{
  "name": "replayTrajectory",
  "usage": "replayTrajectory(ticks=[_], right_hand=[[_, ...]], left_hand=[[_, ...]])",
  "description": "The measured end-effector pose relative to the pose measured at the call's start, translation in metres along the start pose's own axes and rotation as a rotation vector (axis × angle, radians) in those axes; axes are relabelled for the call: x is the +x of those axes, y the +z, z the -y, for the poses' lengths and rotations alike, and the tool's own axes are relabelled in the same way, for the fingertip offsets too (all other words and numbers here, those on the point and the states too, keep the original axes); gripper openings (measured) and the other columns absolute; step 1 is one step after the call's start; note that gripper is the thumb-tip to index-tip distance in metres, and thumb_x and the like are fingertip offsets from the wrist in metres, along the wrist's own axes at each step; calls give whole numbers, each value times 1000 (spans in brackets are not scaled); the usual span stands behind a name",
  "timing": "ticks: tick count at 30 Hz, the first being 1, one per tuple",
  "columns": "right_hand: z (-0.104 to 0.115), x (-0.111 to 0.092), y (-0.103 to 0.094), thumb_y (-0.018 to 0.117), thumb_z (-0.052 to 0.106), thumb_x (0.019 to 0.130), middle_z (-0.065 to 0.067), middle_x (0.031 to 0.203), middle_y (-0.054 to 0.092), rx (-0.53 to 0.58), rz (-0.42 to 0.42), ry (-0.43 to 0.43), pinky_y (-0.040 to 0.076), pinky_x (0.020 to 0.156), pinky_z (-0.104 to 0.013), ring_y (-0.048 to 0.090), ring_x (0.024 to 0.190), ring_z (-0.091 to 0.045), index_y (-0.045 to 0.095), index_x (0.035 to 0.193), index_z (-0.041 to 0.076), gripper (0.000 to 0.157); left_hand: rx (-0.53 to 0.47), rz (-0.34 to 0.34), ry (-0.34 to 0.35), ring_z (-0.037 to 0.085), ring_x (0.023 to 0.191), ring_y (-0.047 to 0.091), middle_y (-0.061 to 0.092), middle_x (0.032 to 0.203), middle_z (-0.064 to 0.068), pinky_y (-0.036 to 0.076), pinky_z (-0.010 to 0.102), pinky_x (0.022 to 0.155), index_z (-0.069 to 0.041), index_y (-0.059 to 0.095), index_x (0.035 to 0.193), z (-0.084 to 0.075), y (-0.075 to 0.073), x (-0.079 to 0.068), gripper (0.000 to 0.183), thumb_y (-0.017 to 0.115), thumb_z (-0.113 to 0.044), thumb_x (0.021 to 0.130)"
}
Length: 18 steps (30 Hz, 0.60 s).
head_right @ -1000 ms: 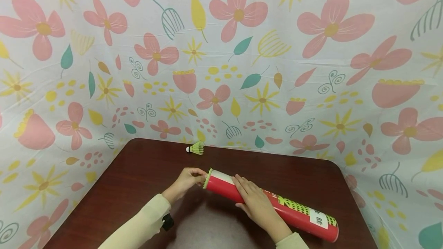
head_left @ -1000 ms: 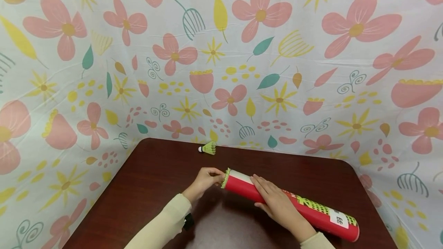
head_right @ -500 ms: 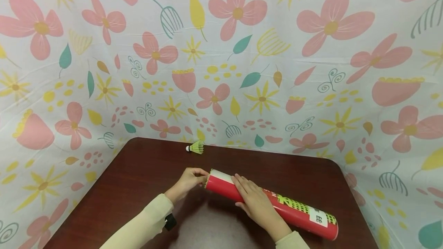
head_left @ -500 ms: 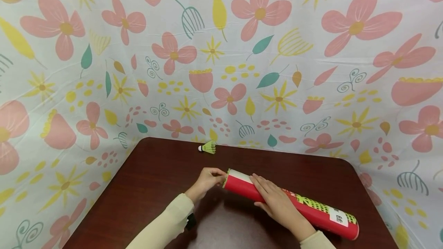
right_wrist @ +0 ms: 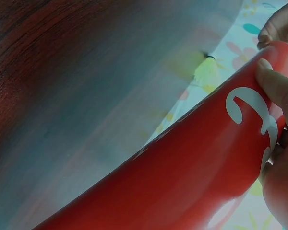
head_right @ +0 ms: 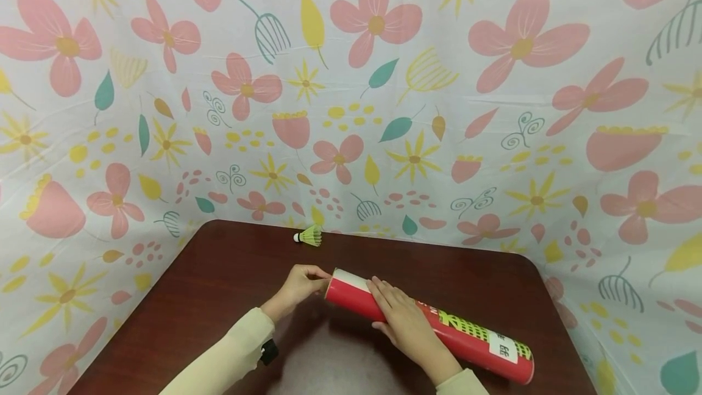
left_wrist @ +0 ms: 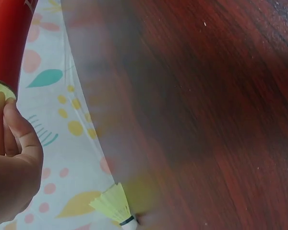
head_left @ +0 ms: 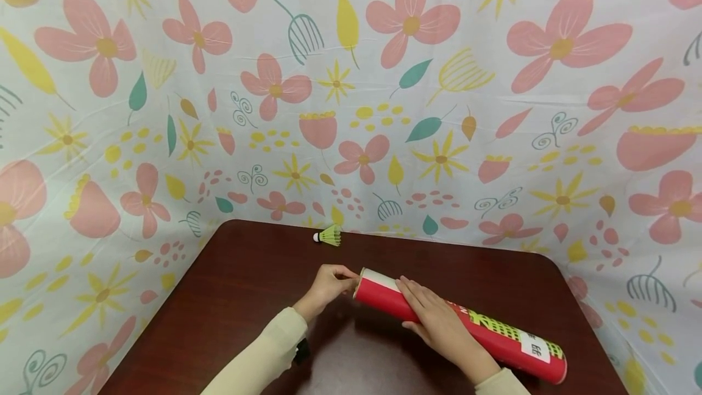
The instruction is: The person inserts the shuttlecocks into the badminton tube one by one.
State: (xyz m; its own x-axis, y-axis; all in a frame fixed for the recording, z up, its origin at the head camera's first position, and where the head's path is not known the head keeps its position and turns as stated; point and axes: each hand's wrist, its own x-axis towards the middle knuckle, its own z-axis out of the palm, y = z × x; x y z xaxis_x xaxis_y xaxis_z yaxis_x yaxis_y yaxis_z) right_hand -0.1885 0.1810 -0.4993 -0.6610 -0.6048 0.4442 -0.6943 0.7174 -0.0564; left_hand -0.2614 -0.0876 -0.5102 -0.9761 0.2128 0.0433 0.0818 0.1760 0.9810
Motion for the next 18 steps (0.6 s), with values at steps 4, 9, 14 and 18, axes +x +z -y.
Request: replayTrajectory(ticks=[4,9,14,18], right_hand=[[0,-1,-1,31,59,90,-14,145,46,3,-4,-2,44,99,-47,49,127,-28,39,146,4,79],[-1,-2,-1,31,58,90,-14,144,46,3,-15,-11,44,99,-47,49,127,-28,39,146,3,79],[-1,-2,-1,41,55,89,-13,146,45,5,-15,-13,44,99,-46,48,128,-28,39,146,4,77],[-1,-3,-1,41,57,90,-12,146,45,6,-7,4,44,100,-46,48,129,-27,38,147,5,77]], left_hand=[[-8,-5,13,25,64,62,72,86,15,56,45,66,4,75,91,-9,-7,-2,13,74,-8,85],[15,-33,9,9,61,58,71,88,19,56,35,64,10,71,94,-17,-15,-1,16,71,-3,86],[19,-79,-9,21,66,63,70,83,13,56,46,70,6,72,95,6,-22,14,16,73,-8,86],[27,-147,-24,40,80,63,68,84,12,54,52,75,3,72,95,14,-28,23,16,71,-11,88]])
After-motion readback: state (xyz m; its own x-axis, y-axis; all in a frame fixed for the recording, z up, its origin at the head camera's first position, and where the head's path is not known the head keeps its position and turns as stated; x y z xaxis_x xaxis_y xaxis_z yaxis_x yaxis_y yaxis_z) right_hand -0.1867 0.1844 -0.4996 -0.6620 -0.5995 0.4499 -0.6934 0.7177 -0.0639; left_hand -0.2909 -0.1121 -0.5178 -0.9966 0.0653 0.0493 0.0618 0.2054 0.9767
